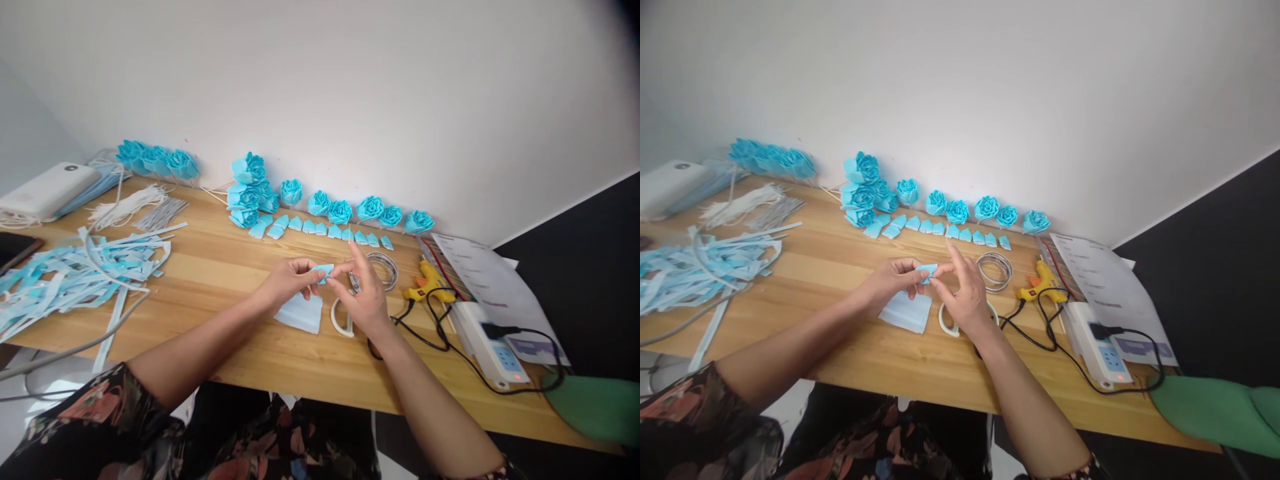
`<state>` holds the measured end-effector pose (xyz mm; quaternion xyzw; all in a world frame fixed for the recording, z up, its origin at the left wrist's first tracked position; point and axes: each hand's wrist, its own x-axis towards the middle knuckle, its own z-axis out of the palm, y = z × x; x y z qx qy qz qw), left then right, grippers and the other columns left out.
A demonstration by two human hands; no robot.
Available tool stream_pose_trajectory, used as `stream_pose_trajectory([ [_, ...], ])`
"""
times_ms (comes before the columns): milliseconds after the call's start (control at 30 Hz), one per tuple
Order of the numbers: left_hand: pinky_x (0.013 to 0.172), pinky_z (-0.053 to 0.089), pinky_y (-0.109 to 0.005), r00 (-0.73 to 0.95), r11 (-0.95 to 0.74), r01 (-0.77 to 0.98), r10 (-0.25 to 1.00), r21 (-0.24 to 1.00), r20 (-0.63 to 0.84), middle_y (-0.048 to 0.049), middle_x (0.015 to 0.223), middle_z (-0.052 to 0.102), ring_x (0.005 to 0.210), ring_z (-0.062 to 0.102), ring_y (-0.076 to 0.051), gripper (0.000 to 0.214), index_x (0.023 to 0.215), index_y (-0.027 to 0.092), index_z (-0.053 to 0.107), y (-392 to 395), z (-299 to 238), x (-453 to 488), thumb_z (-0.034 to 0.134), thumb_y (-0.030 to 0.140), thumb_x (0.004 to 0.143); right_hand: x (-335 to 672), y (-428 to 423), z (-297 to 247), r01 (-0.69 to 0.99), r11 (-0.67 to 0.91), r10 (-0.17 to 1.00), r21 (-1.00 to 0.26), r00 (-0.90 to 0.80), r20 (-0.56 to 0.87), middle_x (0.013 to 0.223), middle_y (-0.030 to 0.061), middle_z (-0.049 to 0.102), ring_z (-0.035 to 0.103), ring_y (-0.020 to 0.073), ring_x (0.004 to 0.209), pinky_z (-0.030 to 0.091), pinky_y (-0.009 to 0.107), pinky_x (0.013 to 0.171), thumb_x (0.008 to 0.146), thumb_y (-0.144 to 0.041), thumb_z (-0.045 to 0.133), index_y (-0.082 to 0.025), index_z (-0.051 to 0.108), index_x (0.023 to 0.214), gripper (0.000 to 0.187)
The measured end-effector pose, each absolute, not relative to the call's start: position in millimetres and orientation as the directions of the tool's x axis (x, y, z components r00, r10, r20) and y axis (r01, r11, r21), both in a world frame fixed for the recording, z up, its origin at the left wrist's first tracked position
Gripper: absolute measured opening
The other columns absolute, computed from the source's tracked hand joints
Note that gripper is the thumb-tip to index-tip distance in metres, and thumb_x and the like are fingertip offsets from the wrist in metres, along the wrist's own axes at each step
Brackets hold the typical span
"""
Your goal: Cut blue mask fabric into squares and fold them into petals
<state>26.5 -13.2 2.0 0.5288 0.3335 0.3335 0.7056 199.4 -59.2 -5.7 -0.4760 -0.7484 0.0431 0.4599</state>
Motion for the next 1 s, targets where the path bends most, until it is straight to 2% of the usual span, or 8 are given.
stream_pose_trajectory([
  [100,0.050,0.040,-0.022,0.566,0.216,-0.110,0.816,0.970,-0.118,-0.0015,0.059,0.061,0.048,0.051,-0.008,0.033,0.068,0.014,0.062,-13.3,2.5,25.8,0.073,0.044,0.070,199.2,-59.5,-4.2,0.703,0.513,0.751,-0.494,-0.089,0.654,0.094,0.0020,0.066,0.061,0.0230,0.096,0.044,0.049,0.096,0.087,-0.023,0.063,-0.031,0.025,0.148,0.073],
  [200,0.050,0.040,-0.022,0.582,0.219,-0.111,0.805,0.969,-0.115,-0.0016,0.060,0.062,0.049,0.051,-0.008,0.034,0.069,0.014,0.062,-13.5,3.4,25.3,0.073,0.045,0.071,199.7,-59.8,-4.4,0.696,0.466,0.783,-0.547,-0.036,0.621,0.106,0.0054,0.065,0.059,0.0246,0.101,0.045,0.048,0.096,0.084,-0.026,0.067,-0.030,0.025,0.148,0.077],
  [333,0.050,0.040,-0.021,0.578,0.219,-0.108,0.807,0.970,-0.118,-0.0014,0.060,0.061,0.051,0.052,-0.009,0.034,0.069,0.014,0.062,-13.5,3.6,25.6,0.073,0.046,0.071,199.8,-60.1,-7.3,0.611,0.421,0.851,-0.671,-0.011,0.524,0.091,0.0022,0.066,0.062,0.0219,0.088,0.047,0.045,0.092,0.085,-0.025,0.065,-0.031,0.022,0.149,0.077],
  [467,0.049,0.039,-0.021,0.595,0.218,-0.099,0.795,0.971,-0.118,-0.0012,0.060,0.061,0.050,0.051,-0.009,0.034,0.069,0.014,0.062,-13.7,4.4,26.1,0.072,0.046,0.072,198.3,-60.7,-6.6,0.558,0.401,0.877,-0.727,-0.003,0.481,0.079,-0.0019,0.062,0.060,0.0183,0.076,0.050,0.040,0.085,0.085,-0.021,0.063,-0.031,0.023,0.148,0.076],
  [733,0.051,0.041,-0.021,0.600,0.175,-0.069,0.793,0.982,-0.099,-0.0002,0.062,0.060,0.052,0.051,-0.008,0.027,0.070,0.014,0.062,-13.9,3.9,25.2,0.071,0.039,0.073,195.9,-61.4,-2.1,0.528,0.387,0.888,-0.756,0.008,0.460,0.075,-0.0035,0.059,0.057,0.0154,0.071,0.050,0.035,0.080,0.083,-0.019,0.061,-0.030,0.023,0.148,0.076],
  [900,0.049,0.039,-0.020,0.573,0.132,-0.044,0.815,0.990,-0.083,0.0008,0.060,0.058,0.049,0.049,-0.007,0.024,0.067,0.014,0.060,-12.5,3.1,24.7,0.068,0.035,0.074,195.5,-60.7,-6.1,0.512,0.385,0.893,-0.768,0.002,0.449,0.076,-0.0036,0.060,0.058,0.0155,0.074,0.048,0.036,0.083,0.083,-0.020,0.062,-0.029,0.023,0.148,0.076],
  [1000,0.047,0.038,-0.019,0.549,0.147,-0.028,0.829,0.989,-0.108,0.0016,0.057,0.056,0.047,0.048,-0.007,0.023,0.067,0.013,0.059,-10.5,1.5,25.0,0.066,0.034,0.074,200.1,-60.8,-3.3,0.510,0.401,0.887,-0.761,-0.007,0.462,0.083,-0.0019,0.064,0.061,0.0166,0.080,0.047,0.038,0.088,0.086,-0.024,0.061,-0.029,0.027,0.146,0.070],
])
